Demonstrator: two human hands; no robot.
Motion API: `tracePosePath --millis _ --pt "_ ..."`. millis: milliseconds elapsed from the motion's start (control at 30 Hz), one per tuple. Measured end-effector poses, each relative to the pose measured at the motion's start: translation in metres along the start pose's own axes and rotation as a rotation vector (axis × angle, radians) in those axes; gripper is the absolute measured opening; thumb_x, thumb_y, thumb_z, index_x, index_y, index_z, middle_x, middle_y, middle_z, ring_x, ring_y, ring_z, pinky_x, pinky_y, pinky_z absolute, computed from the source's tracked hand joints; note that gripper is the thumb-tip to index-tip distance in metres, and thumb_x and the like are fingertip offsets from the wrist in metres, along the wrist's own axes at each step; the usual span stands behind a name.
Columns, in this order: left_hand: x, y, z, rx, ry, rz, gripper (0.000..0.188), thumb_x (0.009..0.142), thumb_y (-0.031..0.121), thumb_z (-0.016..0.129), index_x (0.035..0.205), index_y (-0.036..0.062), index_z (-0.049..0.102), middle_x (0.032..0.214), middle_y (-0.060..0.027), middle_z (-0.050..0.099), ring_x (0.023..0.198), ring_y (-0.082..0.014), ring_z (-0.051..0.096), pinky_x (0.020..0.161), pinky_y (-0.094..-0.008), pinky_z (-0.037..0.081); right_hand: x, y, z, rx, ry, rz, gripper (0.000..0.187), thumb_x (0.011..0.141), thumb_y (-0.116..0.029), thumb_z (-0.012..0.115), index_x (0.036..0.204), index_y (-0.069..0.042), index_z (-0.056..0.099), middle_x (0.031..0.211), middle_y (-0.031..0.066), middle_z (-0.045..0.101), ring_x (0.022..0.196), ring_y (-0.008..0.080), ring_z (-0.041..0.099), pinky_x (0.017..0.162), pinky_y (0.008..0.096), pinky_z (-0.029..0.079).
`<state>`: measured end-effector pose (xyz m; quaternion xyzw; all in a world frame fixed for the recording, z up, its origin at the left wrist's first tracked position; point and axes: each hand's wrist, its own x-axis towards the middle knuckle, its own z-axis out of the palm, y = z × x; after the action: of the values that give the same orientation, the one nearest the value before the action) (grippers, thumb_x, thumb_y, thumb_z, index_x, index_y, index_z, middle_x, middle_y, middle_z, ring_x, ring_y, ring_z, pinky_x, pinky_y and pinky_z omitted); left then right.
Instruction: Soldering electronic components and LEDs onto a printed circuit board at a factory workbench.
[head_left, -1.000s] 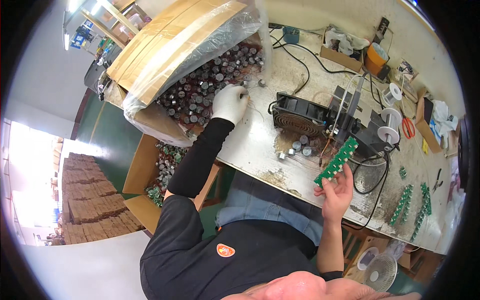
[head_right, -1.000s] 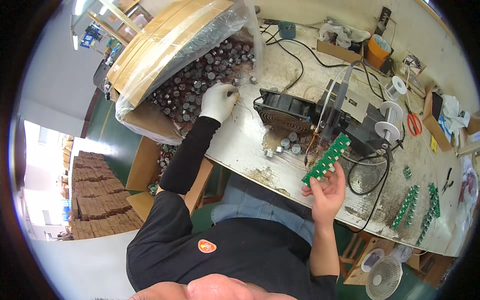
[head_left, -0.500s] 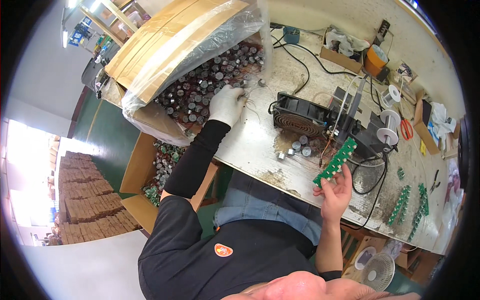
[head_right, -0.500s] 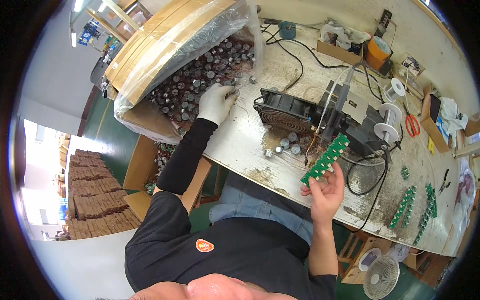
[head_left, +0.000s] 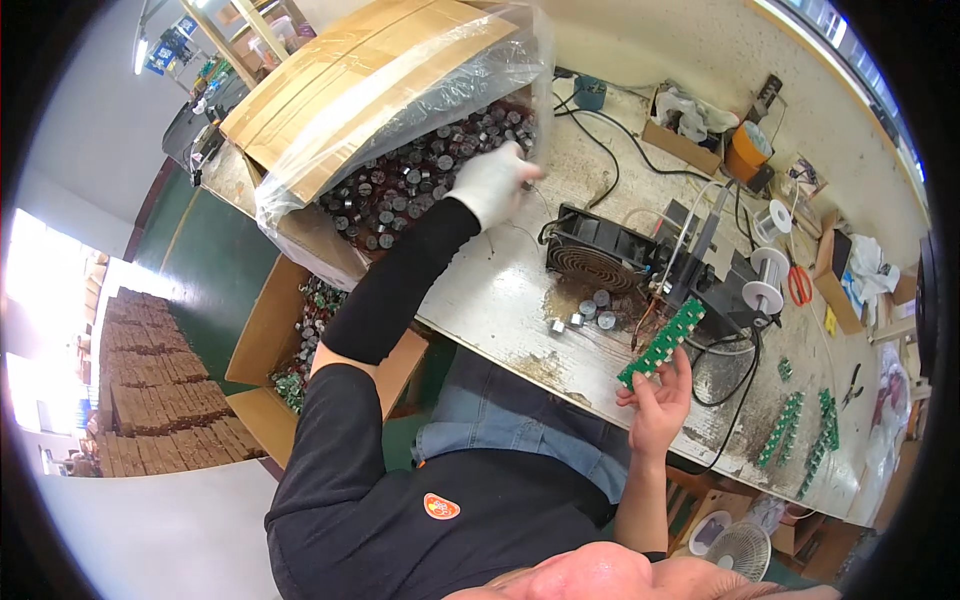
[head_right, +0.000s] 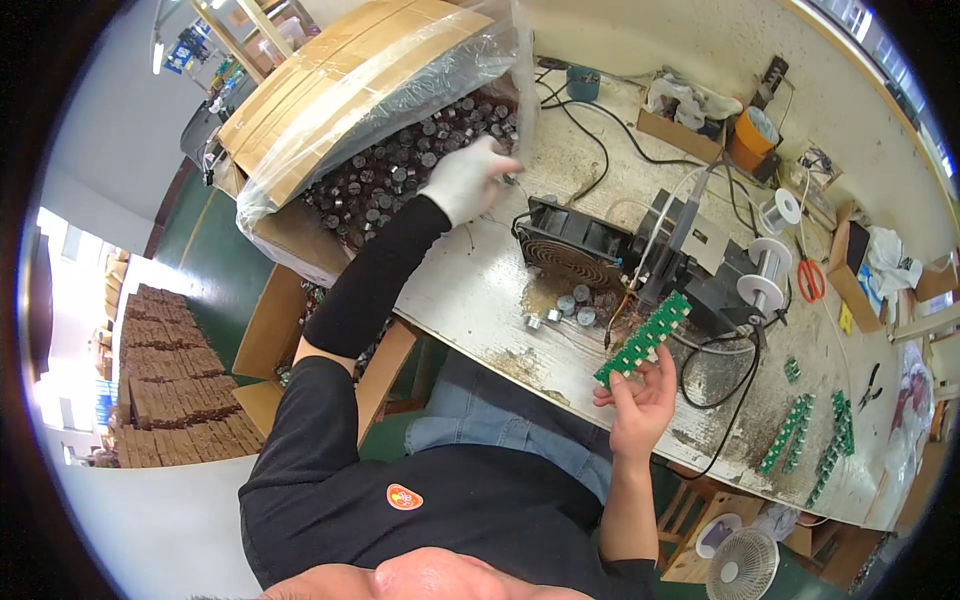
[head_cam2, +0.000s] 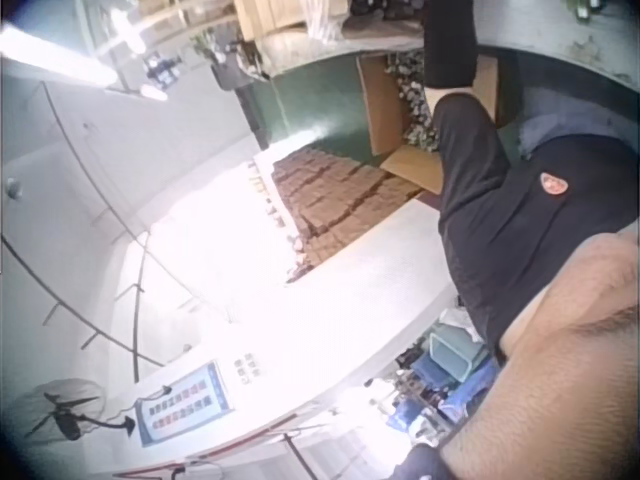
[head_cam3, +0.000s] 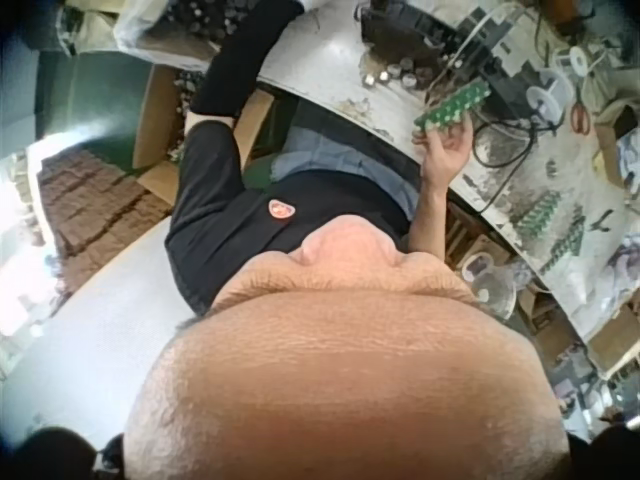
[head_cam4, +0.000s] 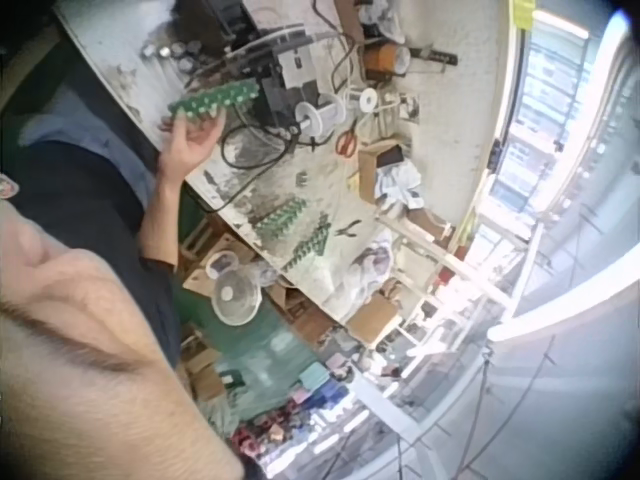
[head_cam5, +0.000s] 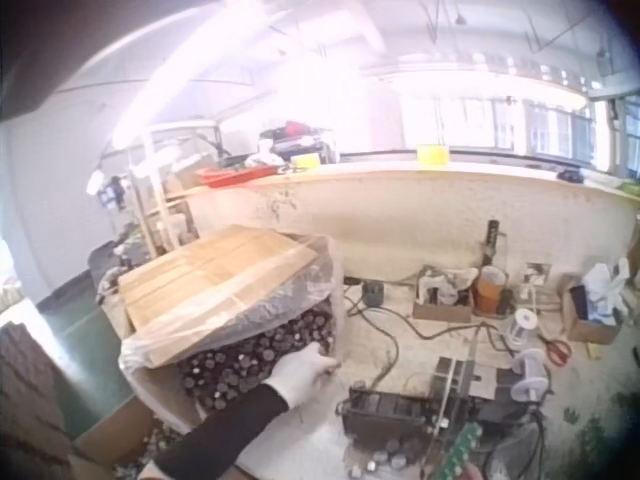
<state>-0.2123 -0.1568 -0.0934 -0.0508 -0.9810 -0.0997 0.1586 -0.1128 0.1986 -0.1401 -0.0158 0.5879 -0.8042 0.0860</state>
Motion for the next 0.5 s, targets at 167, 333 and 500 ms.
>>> tracePosePath --millis 167,333,500 --pt "0.021 0.009 0.014 0.093 -0.180 0.075 0.027 0.070 0.006 0.059 0.093 0.0150 0.071 0.091 -0.0136 0.058 0.086 -0.0315 0.062 0.074 -0.0410 0.051 -0.002 0.002 -0.002 0.005 0.019 -0.006 0.063 0.081 0.009 0.058 0.137 0.001 0.032 0.106 0.0138 0.056 0.066 0.0187 0.064 0.051 0.0264 0.054" --pt "0.007 -0.001 0.001 -0.113 -0.082 -0.043 0.015 0.075 0.016 0.064 0.085 0.0093 0.072 0.088 -0.0125 0.060 0.084 -0.0302 0.062 0.075 -0.0392 0.050 -0.003 0.003 -0.002 0.036 -0.006 -0.007 0.063 0.081 0.010 0.058 0.138 0.000 0.032 0.106 0.0125 0.055 0.069 0.0182 0.064 0.052 0.0271 0.055" --pt "-0.033 0.023 -0.033 -0.879 -0.112 -0.530 0.024 0.086 0.018 0.066 0.096 -0.0037 0.067 0.079 -0.0076 0.068 0.065 -0.0089 0.060 0.056 -0.0223 0.047 -0.001 0.006 -0.005 0.036 -0.006 -0.007 0.063 0.081 0.010 0.058 0.138 0.000 0.032 0.108 0.0130 0.055 0.070 0.0186 0.064 0.052 0.0275 0.056"
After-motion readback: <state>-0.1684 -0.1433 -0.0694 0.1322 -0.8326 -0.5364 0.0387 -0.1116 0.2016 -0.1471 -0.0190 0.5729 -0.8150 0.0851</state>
